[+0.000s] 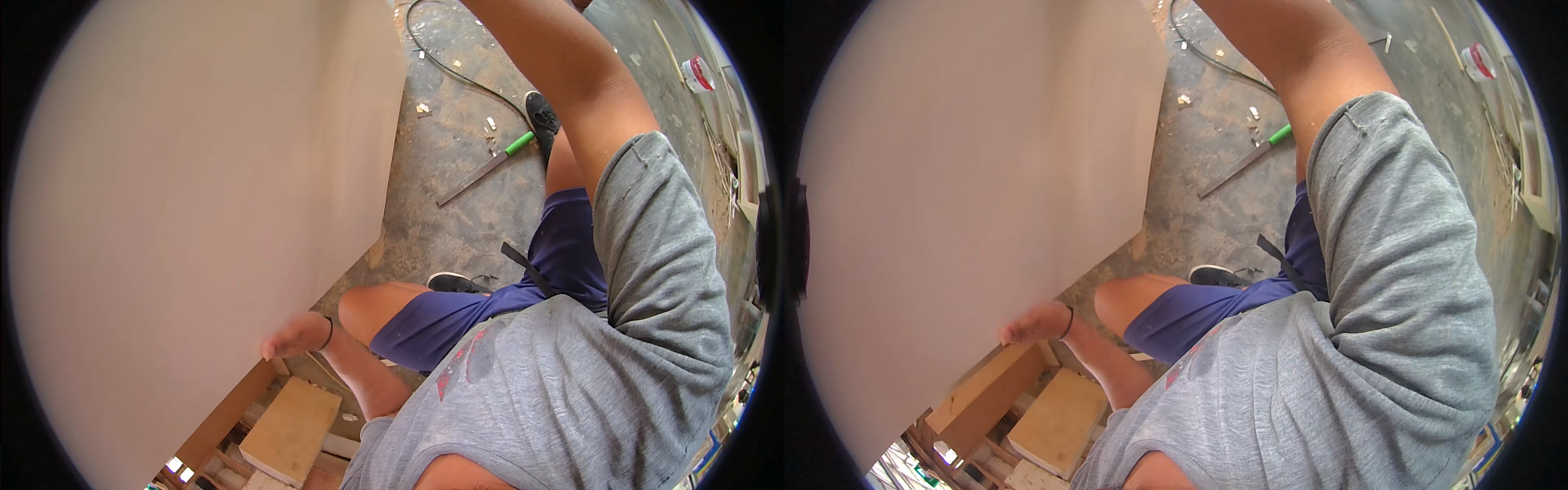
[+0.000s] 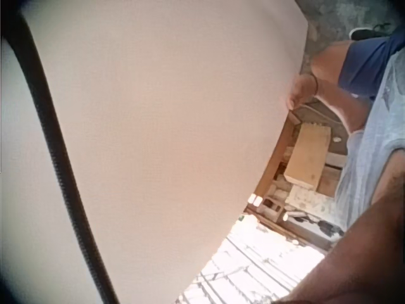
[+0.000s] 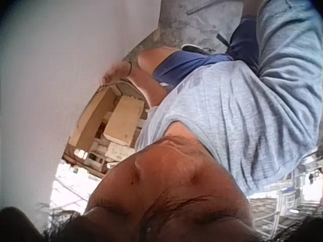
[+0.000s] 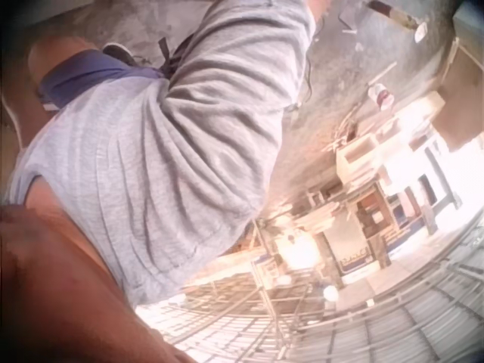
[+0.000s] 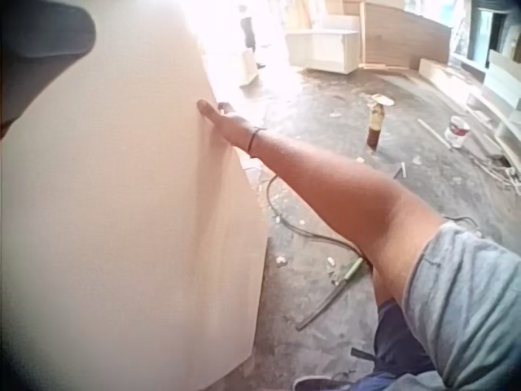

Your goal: The person files the edges of a white wooden cabinet and wooden strips using a metal file.

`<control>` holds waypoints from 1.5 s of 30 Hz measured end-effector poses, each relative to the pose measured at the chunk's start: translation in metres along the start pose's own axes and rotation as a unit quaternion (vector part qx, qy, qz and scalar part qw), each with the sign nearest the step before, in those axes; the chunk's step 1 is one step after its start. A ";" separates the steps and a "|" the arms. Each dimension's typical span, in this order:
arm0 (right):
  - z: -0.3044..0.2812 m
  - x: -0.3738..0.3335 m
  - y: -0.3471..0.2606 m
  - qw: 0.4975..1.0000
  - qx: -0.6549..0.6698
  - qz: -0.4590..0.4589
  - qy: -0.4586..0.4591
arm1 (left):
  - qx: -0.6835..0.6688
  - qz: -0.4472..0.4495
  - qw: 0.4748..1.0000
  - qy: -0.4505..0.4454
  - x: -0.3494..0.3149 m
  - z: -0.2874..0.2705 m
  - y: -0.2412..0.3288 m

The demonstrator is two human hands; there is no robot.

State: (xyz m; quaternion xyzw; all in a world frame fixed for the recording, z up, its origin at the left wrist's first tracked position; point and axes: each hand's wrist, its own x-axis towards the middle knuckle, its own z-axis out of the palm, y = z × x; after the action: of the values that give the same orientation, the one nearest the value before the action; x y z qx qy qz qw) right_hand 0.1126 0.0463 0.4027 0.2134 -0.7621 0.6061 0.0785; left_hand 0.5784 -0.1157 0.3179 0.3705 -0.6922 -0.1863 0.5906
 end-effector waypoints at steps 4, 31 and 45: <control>0.000 0.000 0.001 1.000 -0.010 0.010 0.002 | 0.012 -0.001 1.000 0.014 0.001 0.003 0.009; -0.013 0.001 0.008 0.997 -0.042 0.009 -0.060 | 0.094 0.066 0.993 -0.030 0.006 -0.038 -0.098; -0.066 0.007 0.409 0.976 0.003 0.172 -0.133 | -0.065 -0.072 0.994 0.047 -0.004 0.071 0.064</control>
State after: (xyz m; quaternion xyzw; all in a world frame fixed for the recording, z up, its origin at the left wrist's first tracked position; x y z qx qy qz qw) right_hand -0.0748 0.1796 0.0573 0.1580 -0.7890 0.5793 -0.1301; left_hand 0.4915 -0.0834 0.3428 0.3888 -0.6219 -0.2553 0.6299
